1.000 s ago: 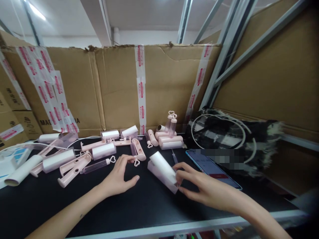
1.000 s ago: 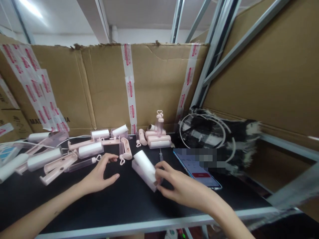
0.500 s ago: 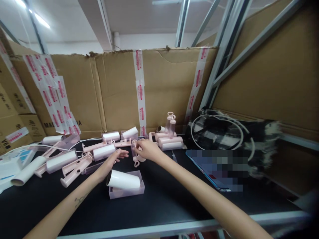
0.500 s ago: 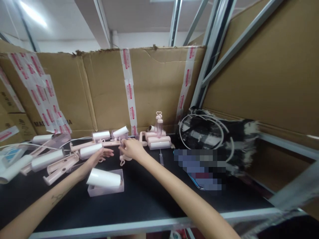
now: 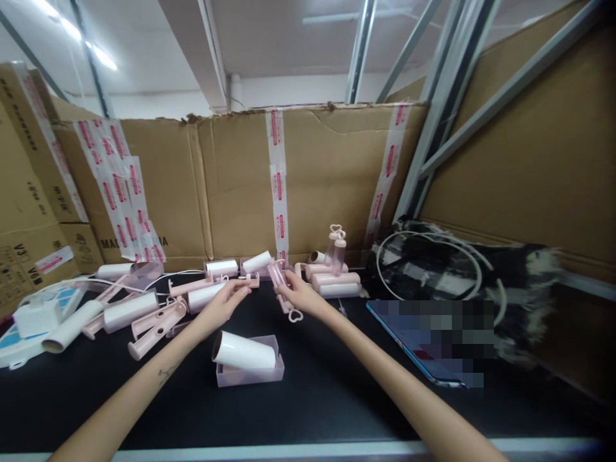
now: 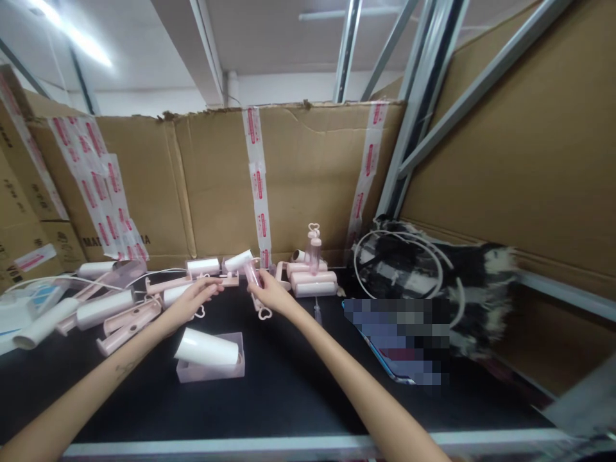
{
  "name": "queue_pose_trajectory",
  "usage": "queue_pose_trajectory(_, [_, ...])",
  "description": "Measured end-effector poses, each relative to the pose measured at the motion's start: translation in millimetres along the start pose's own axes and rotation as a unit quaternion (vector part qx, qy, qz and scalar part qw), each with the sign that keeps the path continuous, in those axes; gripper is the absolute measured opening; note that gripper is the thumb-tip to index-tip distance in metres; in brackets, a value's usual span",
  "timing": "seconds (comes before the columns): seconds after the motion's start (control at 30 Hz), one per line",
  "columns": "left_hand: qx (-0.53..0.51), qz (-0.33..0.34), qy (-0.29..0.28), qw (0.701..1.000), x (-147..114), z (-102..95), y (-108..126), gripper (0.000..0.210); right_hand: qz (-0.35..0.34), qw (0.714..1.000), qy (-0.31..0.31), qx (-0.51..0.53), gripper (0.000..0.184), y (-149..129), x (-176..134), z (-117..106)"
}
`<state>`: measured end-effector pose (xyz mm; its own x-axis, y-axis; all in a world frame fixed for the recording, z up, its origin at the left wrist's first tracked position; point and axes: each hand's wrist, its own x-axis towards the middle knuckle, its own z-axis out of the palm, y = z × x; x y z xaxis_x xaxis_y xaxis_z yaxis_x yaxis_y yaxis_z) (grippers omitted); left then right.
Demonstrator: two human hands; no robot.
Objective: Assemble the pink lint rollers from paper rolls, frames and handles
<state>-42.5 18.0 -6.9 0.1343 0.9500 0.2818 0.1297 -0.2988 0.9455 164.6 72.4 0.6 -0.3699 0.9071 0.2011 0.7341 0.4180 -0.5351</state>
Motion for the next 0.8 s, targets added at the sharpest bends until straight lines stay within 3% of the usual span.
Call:
queue_pose_trajectory(0.1, [-0.055,-0.036,-0.039,0.997,10.8,16.5,7.8,0.041,-0.056,0.994,-0.004,0.091,0.032,-10.6,-6.0,10.7])
queue_pose_trajectory(0.2, [-0.177,-0.075,-0.071,0.979,17.8,30.2,9.4,0.040,-0.097,0.974,-0.018,0.205,0.032,-20.1,-9.7,20.6])
queue_pose_trajectory(0.3, [-0.230,-0.085,-0.021,0.969,19.1,30.3,6.6,0.046,-0.093,0.937,-0.035,0.335,0.029,-21.1,-12.2,19.4])
queue_pose_trajectory(0.37, [-0.230,-0.080,0.033,0.969,18.2,22.7,5.8,0.057,-0.076,0.927,-0.022,0.368,0.026,-17.9,-14.1,13.3])
queue_pose_trajectory(0.43, [-0.231,-0.070,0.088,0.966,17.3,12.8,7.3,0.061,-0.077,0.932,-0.010,0.353,0.028,-14.1,-16.8,6.1])
queue_pose_trajectory(0.5, [-0.238,-0.059,0.115,0.963,16.9,4.8,10.0,0.052,-0.113,0.951,0.012,0.288,0.036,-12.0,-20.6,0.9])
queue_pose_trajectory(0.6, [-0.284,-0.054,0.069,0.955,17.1,1.1,11.6,0.047,-0.184,0.972,0.064,0.132,0.035,-14.6,-28.5,-0.9])
queue_pose_trajectory(0.7, [-0.293,-0.045,0.008,0.955,16.9,4.4,7.6,0.047,-0.218,0.972,0.093,-0.004,0.033,-22.1,-37.2,0.9])
queue_pose_trajectory(0.8, [-0.251,-0.041,-0.009,0.967,15.5,6.8,2.4,0.045,-0.227,0.964,0.111,-0.084,0.036,-28.6,-43.2,0.3])
